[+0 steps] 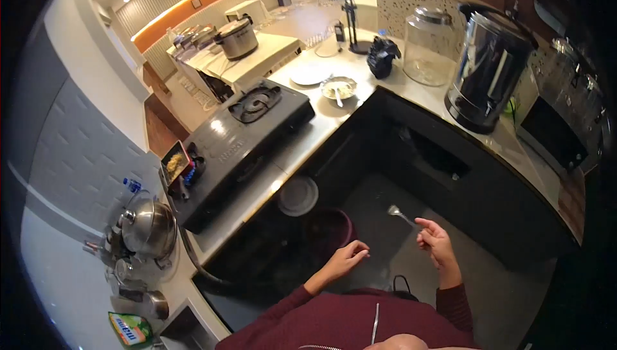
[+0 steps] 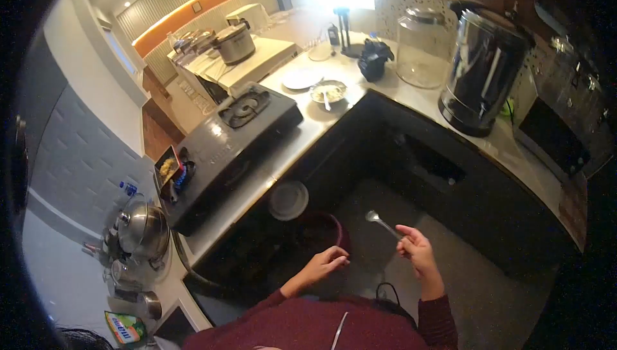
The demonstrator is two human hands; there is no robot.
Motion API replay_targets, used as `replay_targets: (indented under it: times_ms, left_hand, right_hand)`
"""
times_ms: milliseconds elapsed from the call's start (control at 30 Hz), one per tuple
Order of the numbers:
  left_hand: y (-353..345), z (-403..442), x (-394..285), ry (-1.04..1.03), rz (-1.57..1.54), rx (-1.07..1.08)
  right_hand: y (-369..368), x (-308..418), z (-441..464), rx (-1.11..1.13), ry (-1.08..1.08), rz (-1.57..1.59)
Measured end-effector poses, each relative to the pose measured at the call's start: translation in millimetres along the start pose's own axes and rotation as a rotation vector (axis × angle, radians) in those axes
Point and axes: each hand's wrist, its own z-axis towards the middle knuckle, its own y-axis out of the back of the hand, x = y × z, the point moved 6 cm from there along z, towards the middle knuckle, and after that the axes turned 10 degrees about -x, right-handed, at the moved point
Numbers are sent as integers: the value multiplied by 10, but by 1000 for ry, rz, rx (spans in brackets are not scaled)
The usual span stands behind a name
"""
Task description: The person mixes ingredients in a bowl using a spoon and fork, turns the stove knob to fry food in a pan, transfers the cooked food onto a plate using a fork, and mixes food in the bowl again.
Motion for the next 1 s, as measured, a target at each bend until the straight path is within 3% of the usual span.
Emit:
replay_targets:
  times_ms: [167,300,400,467,600,767,800,933,1000]
  left_hand:
    - [-1054,199,-321,-19,260,388]
    - [-1247,424,-366,-5,340,333]
    - [-1280,622,-250,21,351,319]
    - [-1253,772,-96,24,338,306]
    - [-1210,1223,-54,103,347,320]
    - [-864,2065,-387,-56,304,205]
    - [-773,2179,-470,-65,294,177]
    - [-171,2712,-651,-125,72,-108]
    - [169,2857,-703,-143,-12,-258]
  right_hand:
    - [1558,-181,-126,-287,101,-95]
    - [2288,-271,-36,-625,187,-325]
    - [2376,-217,226,-720,304,-439]
    - [2173,16,407,-715,211,-455]
    - [1943,300,1029,-618,234,-419]
    - [1505,684,1915,-494,363,-416]
    - [1341,750,2040,-456,289,-390]
    - [646,1110,2704,-325,167,-394]
    - [356,1209,3033,-227,352,-473]
